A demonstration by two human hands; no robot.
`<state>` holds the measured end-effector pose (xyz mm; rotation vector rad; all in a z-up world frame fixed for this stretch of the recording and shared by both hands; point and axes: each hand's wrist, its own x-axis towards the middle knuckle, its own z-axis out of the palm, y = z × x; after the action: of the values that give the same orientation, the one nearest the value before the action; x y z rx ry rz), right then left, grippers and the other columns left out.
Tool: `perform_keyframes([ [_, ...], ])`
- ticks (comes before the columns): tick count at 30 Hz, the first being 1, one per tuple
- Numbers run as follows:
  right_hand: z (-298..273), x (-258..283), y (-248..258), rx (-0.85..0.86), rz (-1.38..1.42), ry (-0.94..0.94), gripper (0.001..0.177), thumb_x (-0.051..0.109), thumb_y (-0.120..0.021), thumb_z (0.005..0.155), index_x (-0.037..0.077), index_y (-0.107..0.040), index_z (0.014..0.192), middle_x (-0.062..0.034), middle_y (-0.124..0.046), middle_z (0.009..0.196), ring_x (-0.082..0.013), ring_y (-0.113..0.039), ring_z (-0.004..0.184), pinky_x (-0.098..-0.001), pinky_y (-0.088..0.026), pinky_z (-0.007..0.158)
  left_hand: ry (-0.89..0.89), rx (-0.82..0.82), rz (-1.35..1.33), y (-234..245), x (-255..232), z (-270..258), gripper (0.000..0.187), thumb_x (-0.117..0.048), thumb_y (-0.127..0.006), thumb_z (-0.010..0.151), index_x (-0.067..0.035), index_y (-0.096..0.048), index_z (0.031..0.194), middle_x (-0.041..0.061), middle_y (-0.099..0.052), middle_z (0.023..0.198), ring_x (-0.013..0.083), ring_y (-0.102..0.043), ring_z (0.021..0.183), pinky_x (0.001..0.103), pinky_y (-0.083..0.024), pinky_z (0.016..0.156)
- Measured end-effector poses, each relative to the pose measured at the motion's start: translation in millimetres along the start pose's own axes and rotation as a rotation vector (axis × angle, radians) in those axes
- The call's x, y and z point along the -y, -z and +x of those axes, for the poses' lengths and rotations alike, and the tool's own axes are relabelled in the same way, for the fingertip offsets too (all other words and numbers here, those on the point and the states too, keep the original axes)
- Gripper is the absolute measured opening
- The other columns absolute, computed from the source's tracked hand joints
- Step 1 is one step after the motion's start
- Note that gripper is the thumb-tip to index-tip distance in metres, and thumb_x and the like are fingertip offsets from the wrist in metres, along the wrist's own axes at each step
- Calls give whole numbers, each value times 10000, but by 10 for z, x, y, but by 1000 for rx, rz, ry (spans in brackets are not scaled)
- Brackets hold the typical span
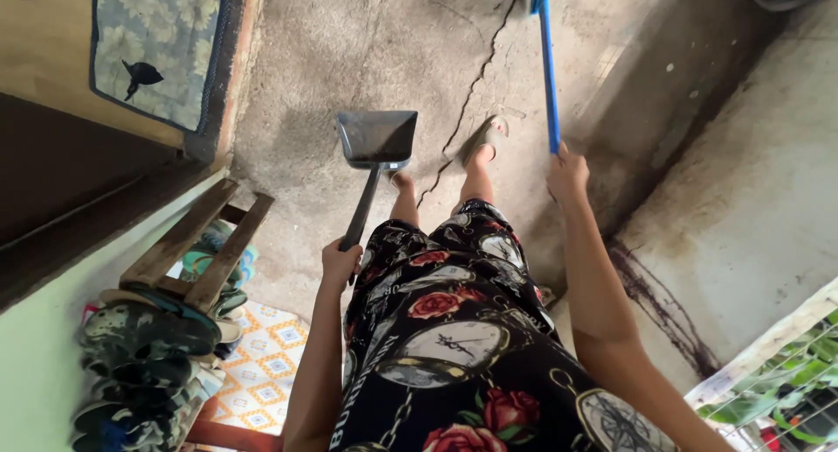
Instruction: The person is sweeping the outdoor concrete floor using a blue handheld broom and a black dustpan.
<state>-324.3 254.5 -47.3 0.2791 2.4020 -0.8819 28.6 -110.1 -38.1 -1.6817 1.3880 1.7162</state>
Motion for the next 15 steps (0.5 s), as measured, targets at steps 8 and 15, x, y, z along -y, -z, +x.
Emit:
perform_keyframes([
  [8,-304,-405,-1419,162,68,-210,303,188,-589,976,11,-730,1178,-46,-603,576,-152,-580,431,-344,-449,389,-63,-7,156,370,-72,-50,277,-44,-680,777,75,-700,1026,60,-591,598,146,-531,413,315,-425,412],
  [15,-1263,-266,-531,94,52,-291,349,194,-605,972,168,-720,1300,-15,-636,626,-132,-556,492,-341,-460,418,-91,2,241,716,-53,214,212,-53,-688,767,65,-688,944,73,-598,590,158,-546,413,328,-433,403],
])
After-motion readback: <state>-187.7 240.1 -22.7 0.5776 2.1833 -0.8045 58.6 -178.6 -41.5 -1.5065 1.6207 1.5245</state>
